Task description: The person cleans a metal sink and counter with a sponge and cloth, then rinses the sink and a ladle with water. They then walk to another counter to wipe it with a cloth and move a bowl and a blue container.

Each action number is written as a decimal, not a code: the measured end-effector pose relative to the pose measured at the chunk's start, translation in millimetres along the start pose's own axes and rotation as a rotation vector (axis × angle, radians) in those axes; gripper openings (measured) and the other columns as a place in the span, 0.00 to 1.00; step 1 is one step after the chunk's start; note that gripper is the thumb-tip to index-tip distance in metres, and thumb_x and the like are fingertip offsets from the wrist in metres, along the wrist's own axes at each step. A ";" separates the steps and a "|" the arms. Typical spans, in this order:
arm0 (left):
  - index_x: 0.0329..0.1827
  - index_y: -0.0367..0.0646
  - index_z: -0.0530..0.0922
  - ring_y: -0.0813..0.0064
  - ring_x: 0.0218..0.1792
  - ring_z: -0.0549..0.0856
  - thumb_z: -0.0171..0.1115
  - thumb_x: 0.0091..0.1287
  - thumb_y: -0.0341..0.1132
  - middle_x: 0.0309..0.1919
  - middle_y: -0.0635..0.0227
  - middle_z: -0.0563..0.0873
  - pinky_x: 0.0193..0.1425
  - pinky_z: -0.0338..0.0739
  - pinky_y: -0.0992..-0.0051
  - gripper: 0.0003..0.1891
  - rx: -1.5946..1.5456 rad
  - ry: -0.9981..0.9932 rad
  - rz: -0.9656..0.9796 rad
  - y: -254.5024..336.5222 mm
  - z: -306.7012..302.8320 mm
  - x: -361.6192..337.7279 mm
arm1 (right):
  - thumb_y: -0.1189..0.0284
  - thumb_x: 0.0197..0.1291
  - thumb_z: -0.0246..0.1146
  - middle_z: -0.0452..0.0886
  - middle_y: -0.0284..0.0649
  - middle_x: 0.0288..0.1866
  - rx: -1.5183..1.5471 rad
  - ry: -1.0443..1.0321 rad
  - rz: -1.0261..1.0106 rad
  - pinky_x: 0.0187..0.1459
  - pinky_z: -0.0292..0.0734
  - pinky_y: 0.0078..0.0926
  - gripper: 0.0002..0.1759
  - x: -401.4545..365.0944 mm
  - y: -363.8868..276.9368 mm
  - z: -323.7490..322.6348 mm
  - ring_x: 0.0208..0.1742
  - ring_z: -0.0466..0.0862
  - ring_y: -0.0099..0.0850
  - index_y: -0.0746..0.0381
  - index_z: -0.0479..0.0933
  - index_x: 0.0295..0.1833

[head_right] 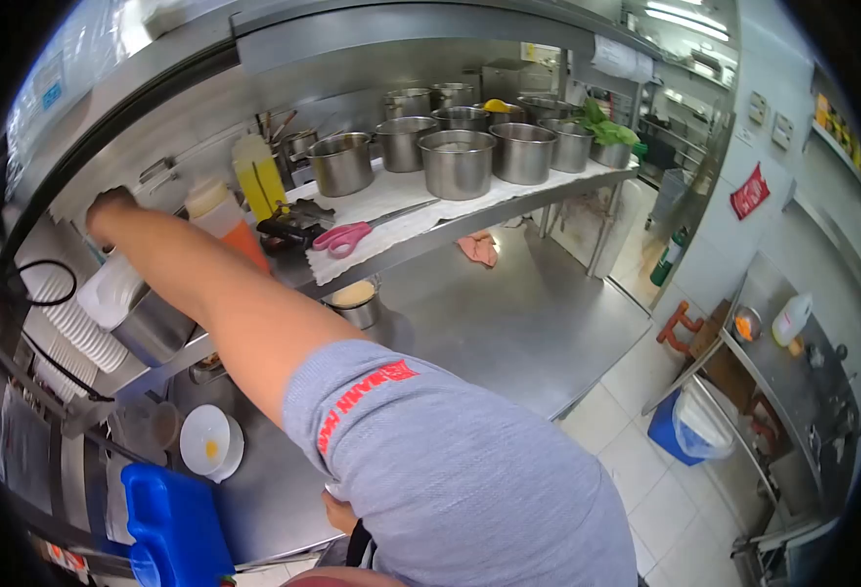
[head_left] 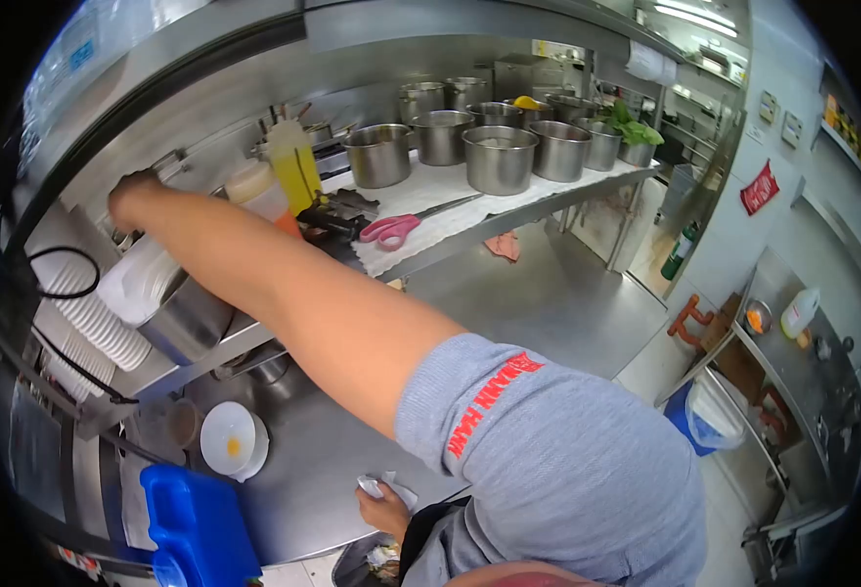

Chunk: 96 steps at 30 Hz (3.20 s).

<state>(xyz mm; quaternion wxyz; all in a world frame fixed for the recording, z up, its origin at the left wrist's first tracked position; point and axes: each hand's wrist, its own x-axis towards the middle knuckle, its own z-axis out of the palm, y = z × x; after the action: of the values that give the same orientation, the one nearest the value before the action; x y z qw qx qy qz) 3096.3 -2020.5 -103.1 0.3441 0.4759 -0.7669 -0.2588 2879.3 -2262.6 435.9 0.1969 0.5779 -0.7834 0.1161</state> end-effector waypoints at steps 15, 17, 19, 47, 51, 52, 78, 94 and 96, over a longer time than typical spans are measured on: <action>0.40 0.36 0.74 0.43 0.32 0.79 0.57 0.63 0.42 0.30 0.45 0.81 0.34 0.71 0.56 0.15 0.086 0.008 0.081 -2.3 7.9 -1.1 | 0.67 0.52 0.59 0.73 0.43 0.14 0.298 0.348 -0.486 0.18 0.71 0.39 0.12 -349.7 49.1 -86.9 0.20 0.79 0.45 0.63 0.74 0.23; 0.41 0.35 0.74 0.44 0.31 0.79 0.55 0.65 0.41 0.30 0.45 0.80 0.34 0.71 0.57 0.15 -0.028 -0.066 0.111 -4.8 10.2 10.4 | 0.66 0.54 0.59 0.74 0.42 0.15 0.418 0.346 -0.401 0.21 0.71 0.37 0.10 -387.2 76.5 -77.0 0.21 0.79 0.43 0.62 0.75 0.28; 0.43 0.33 0.75 0.49 0.31 0.79 0.51 0.69 0.40 0.32 0.46 0.81 0.36 0.72 0.61 0.15 -0.179 -0.164 0.118 18.4 -1.9 14.5 | 0.67 0.55 0.60 0.76 0.40 0.17 0.637 0.377 -0.277 0.24 0.72 0.35 0.08 -418.7 99.3 -37.2 0.21 0.79 0.41 0.61 0.77 0.33; 0.58 0.34 0.69 0.63 0.53 0.77 0.35 0.74 0.53 0.50 0.52 0.79 0.60 0.67 0.68 0.29 -0.855 -0.329 -0.254 334.5 137.3 -223.2 | 0.56 0.59 0.58 0.72 0.49 0.54 0.216 0.349 0.578 0.56 0.63 0.50 0.28 -545.5 267.6 209.2 0.57 0.70 0.48 0.58 0.67 0.62; 0.59 0.37 0.69 0.55 0.52 0.78 0.40 0.73 0.49 0.49 0.49 0.78 0.58 0.68 0.66 0.25 -0.622 -0.499 -0.236 317.0 95.5 -243.3 | 0.59 0.57 0.60 0.73 0.49 0.54 0.176 0.223 0.454 0.56 0.64 0.48 0.27 -535.6 244.6 223.1 0.57 0.71 0.48 0.57 0.68 0.61; 0.59 0.37 0.69 0.55 0.52 0.78 0.40 0.73 0.49 0.49 0.49 0.78 0.58 0.68 0.66 0.25 -0.603 -0.443 -0.236 310.5 80.1 -239.9 | 0.61 0.56 0.60 0.73 0.48 0.54 0.161 0.157 0.455 0.56 0.65 0.47 0.27 -533.8 236.4 217.3 0.57 0.71 0.48 0.57 0.68 0.61; 0.50 0.40 0.76 0.60 0.40 0.78 0.50 0.67 0.40 0.41 0.57 0.79 0.49 0.70 0.62 0.16 0.090 -0.069 0.631 -28.0 -114.5 -235.0 | 0.70 0.49 0.64 0.70 0.52 0.56 0.598 -0.796 -0.927 0.53 0.70 0.44 0.25 -696.7 -161.3 310.2 0.57 0.70 0.52 0.60 0.70 0.56; 0.38 0.37 0.76 0.50 0.40 0.80 0.39 0.72 0.45 0.35 0.52 0.81 0.43 0.72 0.61 0.21 -0.363 -0.201 0.073 -71.6 -137.4 -245.3 | 0.66 0.53 0.62 0.78 0.48 0.51 0.680 -0.916 -1.092 0.49 0.74 0.41 0.19 -666.5 -127.8 246.7 0.48 0.78 0.47 0.59 0.76 0.52; 0.39 0.36 0.76 0.51 0.41 0.79 0.39 0.72 0.46 0.35 0.52 0.81 0.44 0.72 0.62 0.22 -0.216 -0.240 0.056 -48.7 -129.4 -243.0 | 0.66 0.53 0.62 0.78 0.48 0.51 0.712 -0.905 -1.151 0.47 0.75 0.43 0.18 -667.2 -128.6 252.2 0.47 0.79 0.47 0.59 0.76 0.50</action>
<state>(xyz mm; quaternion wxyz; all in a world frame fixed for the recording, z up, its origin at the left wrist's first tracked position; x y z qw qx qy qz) 3298.7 -1828.9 -125.3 0.3064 0.3803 -0.7831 -0.3852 3127.5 -1831.4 -91.2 -0.3053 0.9090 -0.2836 -0.0060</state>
